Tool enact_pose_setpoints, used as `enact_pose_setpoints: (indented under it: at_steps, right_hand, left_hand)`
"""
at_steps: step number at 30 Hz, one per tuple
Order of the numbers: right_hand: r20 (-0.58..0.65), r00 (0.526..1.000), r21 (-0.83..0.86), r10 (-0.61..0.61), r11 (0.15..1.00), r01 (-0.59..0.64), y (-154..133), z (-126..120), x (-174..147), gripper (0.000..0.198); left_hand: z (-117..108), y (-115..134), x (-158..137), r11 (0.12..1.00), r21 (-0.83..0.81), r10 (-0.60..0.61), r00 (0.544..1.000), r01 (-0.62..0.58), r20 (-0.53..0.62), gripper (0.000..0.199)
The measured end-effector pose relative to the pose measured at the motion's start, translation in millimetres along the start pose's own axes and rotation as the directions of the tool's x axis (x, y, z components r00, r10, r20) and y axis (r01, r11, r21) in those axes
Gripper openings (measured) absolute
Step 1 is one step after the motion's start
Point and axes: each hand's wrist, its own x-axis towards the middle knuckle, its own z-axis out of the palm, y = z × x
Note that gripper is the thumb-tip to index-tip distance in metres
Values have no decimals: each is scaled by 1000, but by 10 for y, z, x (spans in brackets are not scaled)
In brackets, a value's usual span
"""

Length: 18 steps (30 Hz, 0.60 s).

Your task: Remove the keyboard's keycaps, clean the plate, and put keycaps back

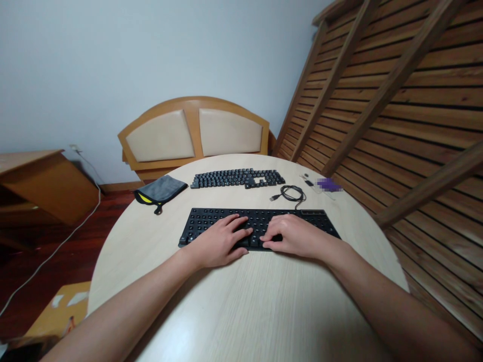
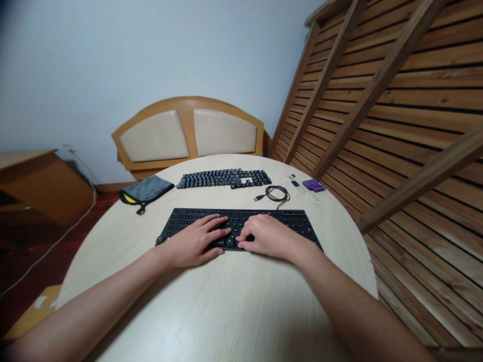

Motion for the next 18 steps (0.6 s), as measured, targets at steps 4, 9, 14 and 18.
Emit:
enact_pose_setpoints:
  at_steps: [4,9,14,18]
  right_hand:
    - [28,998,-56,-55,997,56,-25,-1,5,16]
    - [26,1000,-41,-12,999,13,-40,-16,14,14]
    - [63,997,-115,-47,992,54,-70,-33,24,16]
    - [74,997,-107,5,994,3,-79,-22,43,15]
  left_hand:
    - [13,3,2,1000,-7,6,1000,-6,-12,50]
    - [22,9,-1,1000,-6,-5,1000,5,-14,50]
    - [34,-2,-2,1000,-1,-2,1000,2,-17,51]
    - [29,2,3,1000,2,-4,1000,4,-11,51]
